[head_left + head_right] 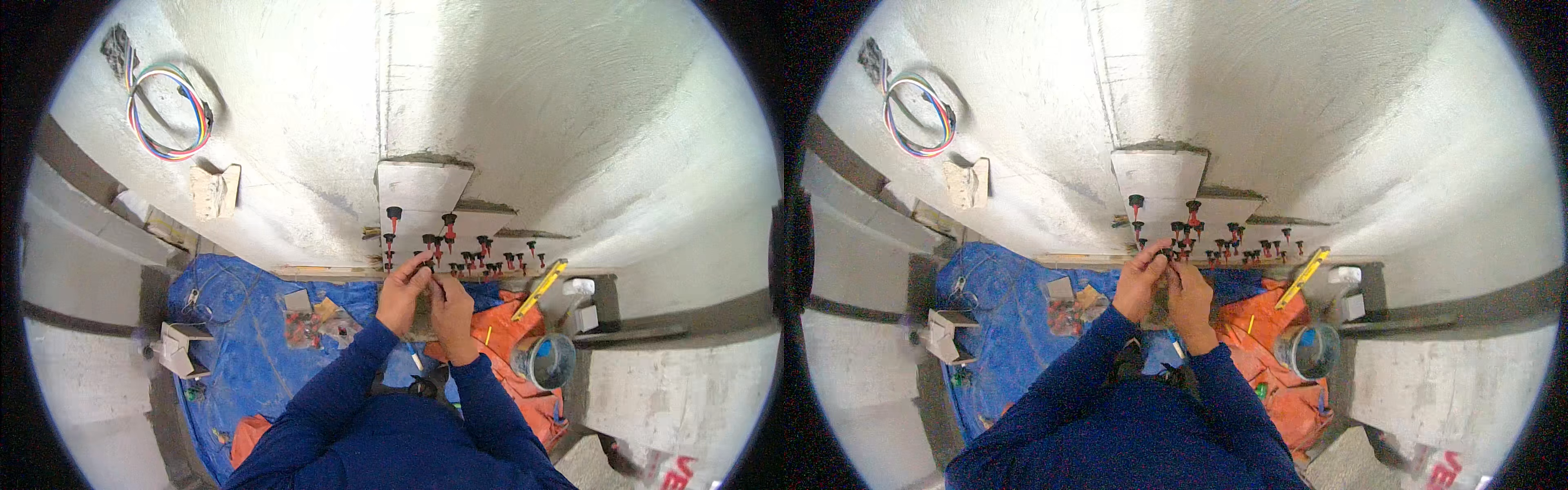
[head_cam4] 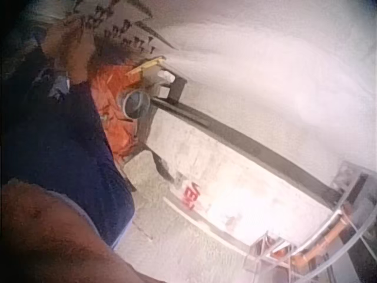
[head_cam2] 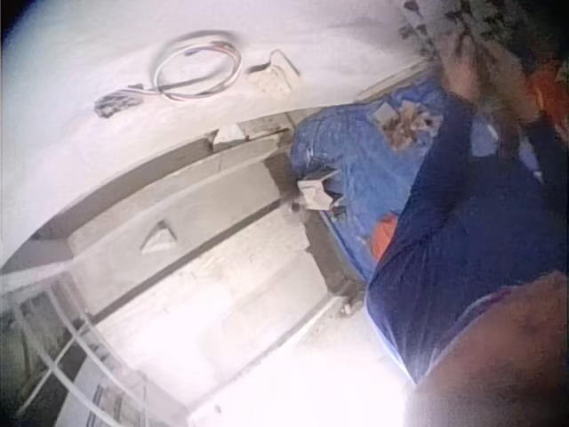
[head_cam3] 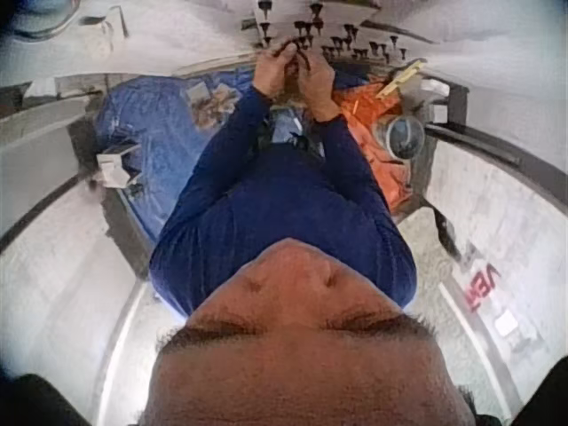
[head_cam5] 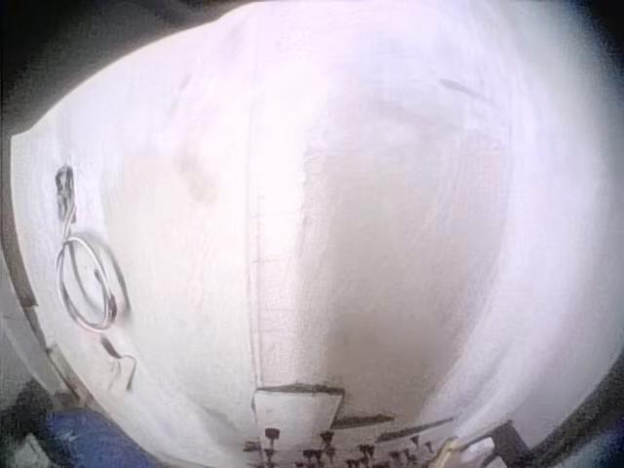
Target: The person installs white ceramic tiles on a wall using tile leveling clips and a green rubber mallet. They place each tile, insert the leveling clips, and tap the tiles to align them with the existing row.
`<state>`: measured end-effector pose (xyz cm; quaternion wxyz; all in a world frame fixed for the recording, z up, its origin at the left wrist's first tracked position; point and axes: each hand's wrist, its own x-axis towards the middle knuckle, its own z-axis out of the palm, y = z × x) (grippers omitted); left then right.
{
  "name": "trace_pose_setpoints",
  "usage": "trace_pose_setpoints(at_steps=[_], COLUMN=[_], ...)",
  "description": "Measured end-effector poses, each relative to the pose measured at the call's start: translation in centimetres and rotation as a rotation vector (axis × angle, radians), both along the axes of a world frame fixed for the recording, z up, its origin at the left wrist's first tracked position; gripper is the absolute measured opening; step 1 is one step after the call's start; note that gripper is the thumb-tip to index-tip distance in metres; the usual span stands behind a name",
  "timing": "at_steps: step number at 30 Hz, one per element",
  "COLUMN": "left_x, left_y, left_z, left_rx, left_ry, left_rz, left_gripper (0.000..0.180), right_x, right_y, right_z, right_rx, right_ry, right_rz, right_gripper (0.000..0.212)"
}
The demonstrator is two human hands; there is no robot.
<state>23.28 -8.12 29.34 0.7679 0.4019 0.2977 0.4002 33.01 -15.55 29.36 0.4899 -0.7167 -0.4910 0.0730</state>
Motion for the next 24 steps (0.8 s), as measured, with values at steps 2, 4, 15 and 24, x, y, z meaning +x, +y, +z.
trace_pose_setpoints(at_steps=[2,4,15,24], left_x=[1.2,1.8,3.3,0.2], left_y=[-0.8,-1.4,1.5,0.7], left_z=[0.6,1.2,0.1,-1.5], left_rx=[0.031,-0.029,-0.257,-0.122], left_ry=[0.011,0.016,0.067,0.269], left_rz=[0.011,0.002,0.022,0.053], left_gripper=[0.048,0.052,0.045,0.04], right_x=[1.5,2.7,4.0,3.0], right_y=[-0.6,-0.7,2.9,9.0], right_z=[0.1,0.2,-0.7,-2.9], right_rx=[-0.007,-0.053,0.044,0.124], right_ry=[0.051,0.39,0.817,1.056], right_rz=[0.013,0.095,0.167,0.022], right_gripper=[0.017,0.018,0.019,0.023])
